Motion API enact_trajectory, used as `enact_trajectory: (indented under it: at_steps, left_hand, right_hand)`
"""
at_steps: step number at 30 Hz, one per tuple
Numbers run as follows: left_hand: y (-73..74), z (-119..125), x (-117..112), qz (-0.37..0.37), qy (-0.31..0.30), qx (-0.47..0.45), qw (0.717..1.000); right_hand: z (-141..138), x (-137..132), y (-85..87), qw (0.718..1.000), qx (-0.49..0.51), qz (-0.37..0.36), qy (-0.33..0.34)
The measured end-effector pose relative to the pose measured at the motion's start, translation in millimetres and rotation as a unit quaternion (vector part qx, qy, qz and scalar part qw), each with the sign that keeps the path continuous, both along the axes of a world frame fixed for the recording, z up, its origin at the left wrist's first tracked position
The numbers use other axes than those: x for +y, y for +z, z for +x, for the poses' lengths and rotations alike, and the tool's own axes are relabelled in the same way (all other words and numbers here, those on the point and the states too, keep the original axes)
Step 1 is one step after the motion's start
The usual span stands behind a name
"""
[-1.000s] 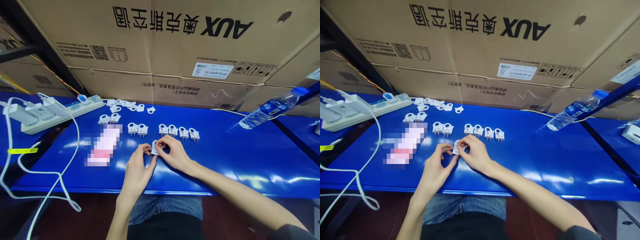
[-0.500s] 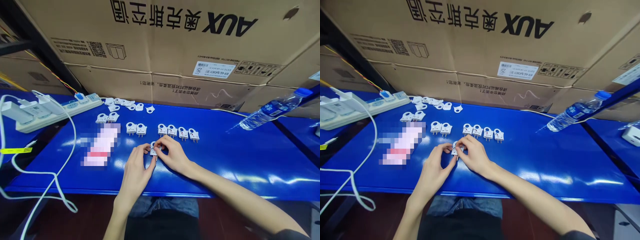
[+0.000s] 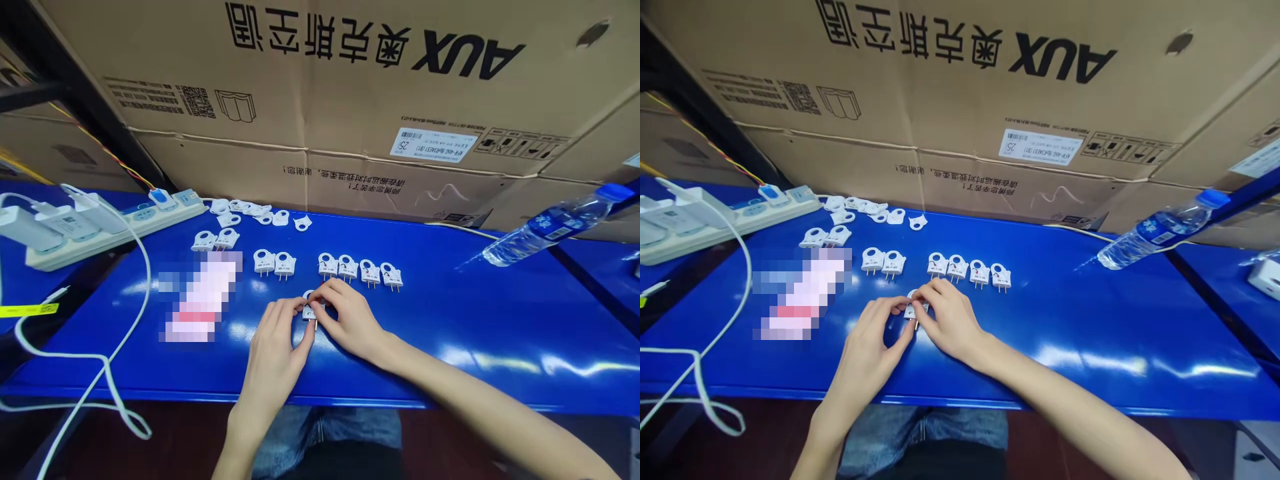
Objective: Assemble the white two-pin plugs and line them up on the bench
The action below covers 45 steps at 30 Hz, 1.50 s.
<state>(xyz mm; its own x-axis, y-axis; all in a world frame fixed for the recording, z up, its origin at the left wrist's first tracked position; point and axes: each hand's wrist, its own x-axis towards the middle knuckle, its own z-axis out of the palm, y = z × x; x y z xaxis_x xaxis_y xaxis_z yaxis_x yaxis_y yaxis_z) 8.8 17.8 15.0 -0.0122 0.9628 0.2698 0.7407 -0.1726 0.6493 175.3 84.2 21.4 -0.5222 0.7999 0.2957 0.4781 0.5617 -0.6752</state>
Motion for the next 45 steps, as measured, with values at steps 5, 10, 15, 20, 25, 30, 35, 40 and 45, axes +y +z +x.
enact_trajectory:
  at_steps: [5, 10, 15, 20, 25, 30, 35, 40, 45]
  left_hand:
    - [-0.4, -0.2, -0.3, 0.004, 0.007, -0.002, 1.0]
    - [-0.6, -0.2, -0.6, 0.0, 0.011, -0.005, 1.0]
    - [-2.0, -0.3, -0.4, -0.002, 0.019, -0.014, 1.0]
    - [-1.9, 0.0, 0.0, -0.013, 0.03, -0.029, 0.999]
    - [-0.6, -0.3, -1.2, -0.04, 0.036, -0.044, 0.998]
    - [0.0, -0.8, -2.3, -0.041, 0.035, -0.058, 0.997]
    - [0.4, -1.8, -2.5, -0.034, 0.027, -0.064, 0.997]
    - [0.6, -2.6, -3.5, -0.032, 0.026, -0.061, 0.997]
    - [1.3, -2.1, -3.6, -0.029, 0.025, -0.057, 0.998]
  right_hand:
    - [-0.9, 0.1, -1.8, 1.0, -0.008, -0.002, -0.001]
    - [-0.6, 0.0, -1.8, 1.0, -0.007, -0.007, 0.006]
    - [0.5, -0.6, -0.1, 1.0, 0.009, -0.019, 0.011]
    - [2.5, -0.1, -0.8, 0.999, 0.021, -0.037, 0.011]
    - [2.1, -0.5, -0.4, 0.998, 0.046, -0.046, -0.004]
    - [-1.5, -1.8, 1.7, 0.997, 0.052, -0.053, -0.009]
    - [-1.3, -3.8, 3.2, 0.999, 0.023, -0.019, 0.013]
    - [-0.3, -4.0, 1.7, 1.0, 0.006, 0.006, 0.022]
    - [0.8, -2.8, 2.0, 1.0, -0.008, 0.007, 0.02]
